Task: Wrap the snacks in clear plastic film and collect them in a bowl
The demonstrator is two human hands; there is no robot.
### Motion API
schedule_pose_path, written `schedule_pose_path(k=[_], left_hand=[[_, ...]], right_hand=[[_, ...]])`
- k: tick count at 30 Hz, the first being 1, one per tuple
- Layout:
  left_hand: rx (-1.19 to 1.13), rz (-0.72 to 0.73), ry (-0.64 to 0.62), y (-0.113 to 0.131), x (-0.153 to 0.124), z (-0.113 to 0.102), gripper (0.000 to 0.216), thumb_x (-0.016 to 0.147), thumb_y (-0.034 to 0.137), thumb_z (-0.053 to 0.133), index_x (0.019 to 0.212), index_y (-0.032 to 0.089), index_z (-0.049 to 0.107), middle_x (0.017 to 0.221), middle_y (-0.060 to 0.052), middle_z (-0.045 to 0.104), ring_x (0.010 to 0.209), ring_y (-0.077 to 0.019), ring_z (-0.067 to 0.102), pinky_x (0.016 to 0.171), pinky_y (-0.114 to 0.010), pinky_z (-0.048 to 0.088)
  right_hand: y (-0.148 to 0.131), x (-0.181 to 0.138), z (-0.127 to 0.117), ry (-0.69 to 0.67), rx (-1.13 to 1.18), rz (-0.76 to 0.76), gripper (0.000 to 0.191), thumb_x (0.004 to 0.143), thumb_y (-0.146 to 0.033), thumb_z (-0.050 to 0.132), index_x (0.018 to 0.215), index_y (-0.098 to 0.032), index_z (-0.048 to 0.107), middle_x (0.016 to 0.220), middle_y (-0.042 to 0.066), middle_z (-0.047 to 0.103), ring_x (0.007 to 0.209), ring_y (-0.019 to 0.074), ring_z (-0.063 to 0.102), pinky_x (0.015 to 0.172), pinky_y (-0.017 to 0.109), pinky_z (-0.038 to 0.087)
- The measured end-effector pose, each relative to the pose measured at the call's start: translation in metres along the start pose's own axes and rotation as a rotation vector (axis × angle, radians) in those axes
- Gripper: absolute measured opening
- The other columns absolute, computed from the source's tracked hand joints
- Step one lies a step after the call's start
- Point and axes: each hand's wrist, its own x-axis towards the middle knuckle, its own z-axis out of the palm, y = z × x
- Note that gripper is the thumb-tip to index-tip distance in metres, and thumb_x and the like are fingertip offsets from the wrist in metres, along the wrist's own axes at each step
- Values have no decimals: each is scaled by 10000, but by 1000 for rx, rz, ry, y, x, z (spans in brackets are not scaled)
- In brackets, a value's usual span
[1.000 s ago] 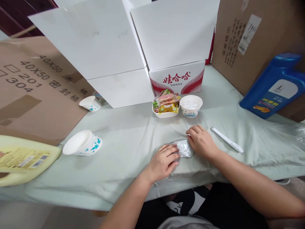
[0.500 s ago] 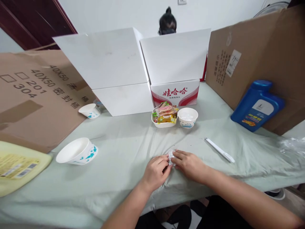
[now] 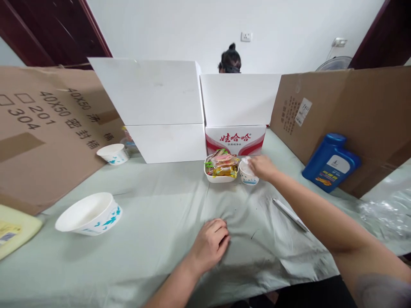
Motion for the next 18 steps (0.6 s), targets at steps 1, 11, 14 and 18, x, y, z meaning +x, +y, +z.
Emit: schedule_pose_path(k=[1, 11, 14, 18], left_hand=[[-6, 0, -3, 0, 0, -1, 133, 859, 125, 508, 801, 180, 613, 861, -63, 647, 926, -219, 625, 806, -380, 539], [-70, 0, -15, 1, -3, -7, 138, 818, 97, 515, 818, 198, 610, 886, -61, 636, 925, -224, 625, 797, -379, 544], [-63, -7, -28, 1, -3, -5, 128, 806, 97, 525, 816, 199, 602, 901, -62, 629, 916, -229, 618, 785, -389, 546], [-55, -8, -52, 0, -3, -4, 134, 802, 94, 521, 836, 200, 596, 923, -69, 625, 922, -236, 613, 781, -390, 547]], right_hand=[[0, 5, 6, -73, -7, -17, 485, 1013, -367, 278, 1160, -152, 688, 1130, 155, 687, 1058, 279, 604, 941, 408, 397], [24, -52, 3, -140, -206, -44, 326, 935, -255, 452, 1156, -147, 668, 1162, 170, 672, 1158, 286, 533, 1024, 466, 273], [57, -60, -7, -154, -269, 70, 294, 916, -177, 436, 963, -121, 721, 1050, 206, 687, 1103, 321, 538, 898, 440, 362], [108, -46, -10, -195, -295, 274, 271, 861, -105, 475, 956, -86, 729, 1040, 233, 680, 1044, 334, 585, 782, 386, 421]])
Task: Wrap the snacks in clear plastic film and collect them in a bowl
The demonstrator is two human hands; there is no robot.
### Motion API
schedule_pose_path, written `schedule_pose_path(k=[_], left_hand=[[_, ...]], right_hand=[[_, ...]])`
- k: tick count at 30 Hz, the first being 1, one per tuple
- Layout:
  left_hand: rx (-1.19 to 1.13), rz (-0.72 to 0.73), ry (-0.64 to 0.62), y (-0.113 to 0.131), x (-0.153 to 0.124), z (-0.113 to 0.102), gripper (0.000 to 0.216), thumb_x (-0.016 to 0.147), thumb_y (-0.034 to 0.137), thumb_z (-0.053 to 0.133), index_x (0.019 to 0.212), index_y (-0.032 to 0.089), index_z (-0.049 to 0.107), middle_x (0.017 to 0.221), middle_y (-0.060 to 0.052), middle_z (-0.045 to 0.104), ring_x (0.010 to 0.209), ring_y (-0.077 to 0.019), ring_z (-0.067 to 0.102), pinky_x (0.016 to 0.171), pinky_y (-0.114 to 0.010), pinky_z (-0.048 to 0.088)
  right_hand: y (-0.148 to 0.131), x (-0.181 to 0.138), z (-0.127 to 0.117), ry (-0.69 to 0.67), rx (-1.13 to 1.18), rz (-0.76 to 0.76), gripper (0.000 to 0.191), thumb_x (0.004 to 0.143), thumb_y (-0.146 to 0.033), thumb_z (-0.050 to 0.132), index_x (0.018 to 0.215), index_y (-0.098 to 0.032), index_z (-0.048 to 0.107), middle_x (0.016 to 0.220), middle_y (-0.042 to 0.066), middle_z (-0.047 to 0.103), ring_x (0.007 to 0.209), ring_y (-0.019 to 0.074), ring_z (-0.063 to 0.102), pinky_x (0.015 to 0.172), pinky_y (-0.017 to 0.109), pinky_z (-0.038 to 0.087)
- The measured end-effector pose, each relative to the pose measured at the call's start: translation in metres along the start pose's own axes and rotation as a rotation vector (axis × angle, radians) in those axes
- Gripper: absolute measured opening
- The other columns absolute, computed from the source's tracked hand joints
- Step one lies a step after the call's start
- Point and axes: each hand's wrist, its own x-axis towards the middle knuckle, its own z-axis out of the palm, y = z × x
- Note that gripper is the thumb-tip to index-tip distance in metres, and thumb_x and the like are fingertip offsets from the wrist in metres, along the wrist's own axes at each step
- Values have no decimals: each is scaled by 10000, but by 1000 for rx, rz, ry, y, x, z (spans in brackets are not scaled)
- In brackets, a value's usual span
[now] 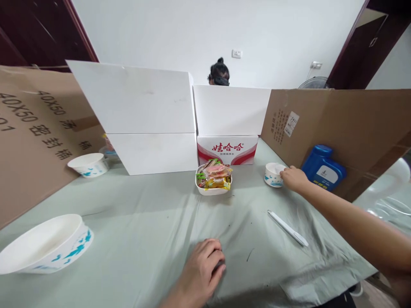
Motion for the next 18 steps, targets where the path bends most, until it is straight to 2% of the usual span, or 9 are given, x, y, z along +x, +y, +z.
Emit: schedule_pose_path(k=[5, 8, 10, 12, 14, 18], left_hand=[[-11, 31, -22, -5, 0, 0, 138, 816, 101, 516, 869, 204, 592, 931, -73, 628, 952, -243, 606, 793, -386, 539], [-28, 48, -23, -9, 1, 1, 139, 820, 100, 516, 885, 201, 587, 923, -72, 628, 958, -242, 601, 787, -377, 531], [-43, 60, -12, -11, 1, 2, 129, 822, 103, 516, 880, 197, 583, 911, -71, 627, 941, -237, 601, 773, -370, 527], [-63, 73, -1, -13, 0, 3, 117, 823, 105, 516, 869, 192, 580, 899, -70, 623, 927, -232, 600, 766, -363, 523], [-77, 81, 1, -15, -1, 4, 111, 823, 111, 519, 870, 190, 581, 901, -72, 618, 931, -232, 597, 768, -361, 520], [-75, 66, -35, -16, -2, 3, 122, 823, 108, 518, 887, 189, 584, 923, -73, 613, 968, -235, 590, 791, -363, 516]], right_hand=[[25, 50, 10, -25, 92, 181, 287, 830, -95, 519, 1041, -60, 711, 1100, 256, 665, 1015, 328, 636, 802, 387, 467], [19, 77, 12, 48, 197, 187, 427, 859, -147, 522, 1264, -32, 591, 1257, 281, 584, 1173, 337, 565, 890, 390, 467], [6, 91, 12, 117, 282, 118, 558, 892, -175, 499, 1417, -6, 414, 1412, 298, 441, 1281, 314, 482, 937, 362, 459], [-15, 96, 12, 161, 366, 7, 589, 922, -167, 446, 1475, -18, 305, 1477, 284, 354, 1281, 266, 488, 933, 326, 472], [-40, 94, 13, 171, 437, -140, 535, 932, -165, 441, 1457, -95, 367, 1453, 217, 416, 1198, 210, 554, 904, 289, 492], [-97, 75, 19, 136, 507, -432, 404, 850, -289, 664, 1249, -268, 608, 1276, 64, 578, 1114, 184, 587, 882, 262, 501]])
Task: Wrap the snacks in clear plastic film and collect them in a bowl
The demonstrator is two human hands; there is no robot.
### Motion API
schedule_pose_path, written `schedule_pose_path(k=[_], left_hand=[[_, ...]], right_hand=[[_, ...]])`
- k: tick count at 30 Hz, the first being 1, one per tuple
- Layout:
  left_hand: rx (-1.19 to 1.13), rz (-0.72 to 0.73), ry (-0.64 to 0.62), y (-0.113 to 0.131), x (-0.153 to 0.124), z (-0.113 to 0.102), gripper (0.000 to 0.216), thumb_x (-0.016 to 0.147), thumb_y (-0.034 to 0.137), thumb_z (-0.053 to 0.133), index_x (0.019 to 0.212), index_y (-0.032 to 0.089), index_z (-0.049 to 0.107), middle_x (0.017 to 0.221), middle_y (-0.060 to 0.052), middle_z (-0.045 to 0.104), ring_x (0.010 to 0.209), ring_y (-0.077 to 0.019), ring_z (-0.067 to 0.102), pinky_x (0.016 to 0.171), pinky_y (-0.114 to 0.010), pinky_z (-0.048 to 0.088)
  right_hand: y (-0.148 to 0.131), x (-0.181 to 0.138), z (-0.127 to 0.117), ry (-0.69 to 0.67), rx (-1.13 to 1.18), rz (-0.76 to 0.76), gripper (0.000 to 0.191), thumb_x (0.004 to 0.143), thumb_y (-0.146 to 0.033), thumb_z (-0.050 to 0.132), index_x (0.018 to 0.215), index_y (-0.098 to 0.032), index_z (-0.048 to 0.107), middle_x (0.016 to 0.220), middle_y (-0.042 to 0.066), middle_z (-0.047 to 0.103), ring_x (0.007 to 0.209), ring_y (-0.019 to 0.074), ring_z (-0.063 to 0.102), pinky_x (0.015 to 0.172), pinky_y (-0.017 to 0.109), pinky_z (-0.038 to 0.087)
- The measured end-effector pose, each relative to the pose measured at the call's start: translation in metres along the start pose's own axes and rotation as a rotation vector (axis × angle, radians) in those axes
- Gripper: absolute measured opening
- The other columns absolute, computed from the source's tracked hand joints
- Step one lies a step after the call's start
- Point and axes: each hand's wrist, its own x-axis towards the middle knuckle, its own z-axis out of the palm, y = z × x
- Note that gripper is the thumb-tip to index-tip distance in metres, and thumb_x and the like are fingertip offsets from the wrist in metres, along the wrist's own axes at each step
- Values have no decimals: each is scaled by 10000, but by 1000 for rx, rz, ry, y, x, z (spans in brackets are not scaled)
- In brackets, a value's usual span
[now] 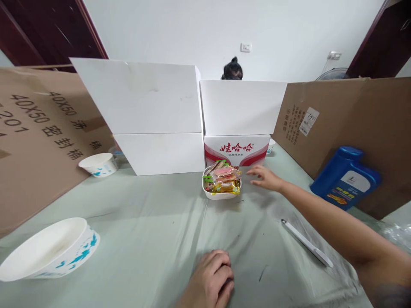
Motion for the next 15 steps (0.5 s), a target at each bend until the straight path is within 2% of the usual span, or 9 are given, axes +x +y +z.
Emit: schedule_pose_path(k=[3, 7, 10, 15], left_hand=[[10, -5, -6, 2, 2, -3, 119, 819, 105, 516, 873, 184, 587, 928, -71, 619, 967, -229, 594, 799, -360, 521], [23, -9, 1, 7, 4, -5, 118, 820, 111, 504, 857, 182, 590, 912, -69, 629, 949, -228, 602, 790, -364, 528], [27, -16, -2, 7, 2, -5, 124, 824, 115, 495, 857, 183, 593, 918, -74, 630, 951, -234, 605, 789, -373, 532], [40, 2, -26, 2, -2, -2, 147, 811, 106, 512, 898, 190, 597, 955, -81, 624, 997, -251, 598, 826, -390, 531]], right_hand=[[-31, 0, 25, -52, 13, -103, 392, 815, -354, 715, 1189, -258, 645, 1183, 76, 605, 1060, 210, 602, 882, 296, 494], [-45, -4, 37, -52, -29, -70, 300, 906, -377, 590, 1156, -224, 650, 1114, 111, 626, 994, 244, 621, 811, 327, 491], [-33, -20, 28, -56, -67, -22, 269, 919, -369, 561, 1135, -238, 653, 1127, 96, 644, 1026, 243, 618, 814, 305, 473], [13, -76, -2, -49, -133, 150, 280, 928, -335, 512, 1153, -230, 642, 1192, 85, 652, 1056, 236, 617, 810, 287, 459]])
